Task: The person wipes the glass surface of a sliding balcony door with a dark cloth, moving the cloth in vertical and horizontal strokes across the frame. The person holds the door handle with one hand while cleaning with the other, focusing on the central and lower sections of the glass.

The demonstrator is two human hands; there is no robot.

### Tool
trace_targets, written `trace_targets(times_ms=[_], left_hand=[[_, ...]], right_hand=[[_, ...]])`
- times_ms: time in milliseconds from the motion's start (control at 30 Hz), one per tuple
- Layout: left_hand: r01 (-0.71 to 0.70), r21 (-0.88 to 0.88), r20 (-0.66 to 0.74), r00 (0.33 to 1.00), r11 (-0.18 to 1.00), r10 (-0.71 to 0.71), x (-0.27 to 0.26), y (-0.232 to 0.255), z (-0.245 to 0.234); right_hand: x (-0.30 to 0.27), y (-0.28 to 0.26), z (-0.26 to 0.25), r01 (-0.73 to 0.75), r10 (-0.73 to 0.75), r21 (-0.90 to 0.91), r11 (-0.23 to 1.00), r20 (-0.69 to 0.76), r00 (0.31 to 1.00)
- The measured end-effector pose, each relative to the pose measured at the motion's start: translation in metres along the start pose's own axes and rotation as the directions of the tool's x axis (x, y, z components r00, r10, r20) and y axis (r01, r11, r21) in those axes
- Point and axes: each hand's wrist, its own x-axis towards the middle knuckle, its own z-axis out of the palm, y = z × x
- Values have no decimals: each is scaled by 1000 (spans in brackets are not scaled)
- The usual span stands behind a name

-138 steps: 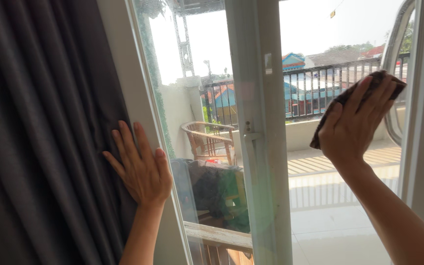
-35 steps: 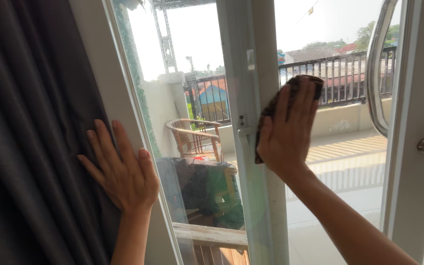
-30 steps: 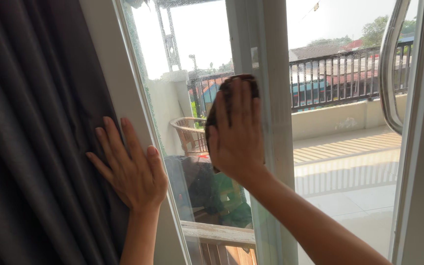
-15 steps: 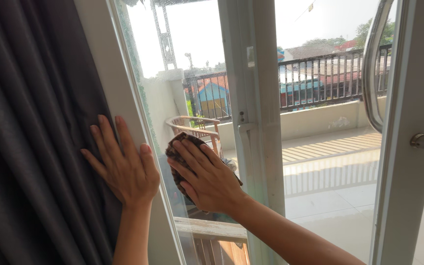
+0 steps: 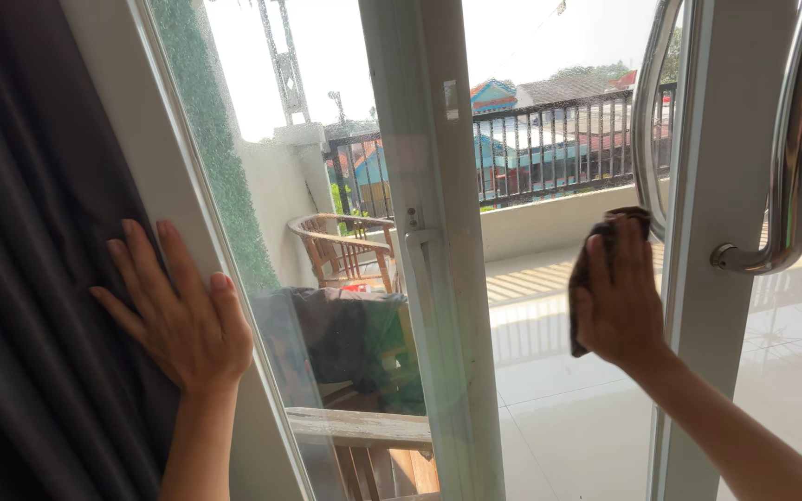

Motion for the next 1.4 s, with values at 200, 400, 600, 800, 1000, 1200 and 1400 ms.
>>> trace_targets(times_ms=[200, 400, 600, 800, 1000, 1200, 1400], left_hand=[[1, 3, 3, 1000, 1000, -1, -1, 3, -1], [10, 30, -20, 1000, 999, -10, -1, 2, 1], [21, 22, -33, 999, 1000, -20, -3, 1, 6], [22, 16, -41, 999, 1000, -21, -2, 0, 5], [32, 8, -28, 999, 999, -32, -3, -3, 4], [11, 12, -34, 999, 1000, -10, 0, -3, 0], [17, 17, -8, 1000, 1000, -16, 1, 0, -1]], right_hand=[[10, 2, 4, -225, 223, -12, 974, -71, 972], [73, -72, 24, -262, 263, 26, 965, -149, 953], [137, -180, 39, -84, 92, 68, 994, -118, 989], [155, -283, 43, 50, -34, 222, 974, -76, 997], [132, -319, 44, 162, -150, 322, 933, -63, 987], [97, -283, 38, 256, -274, 348, 902, 5, 962], [46, -201, 30, 212, -230, 261, 942, 37, 973]])
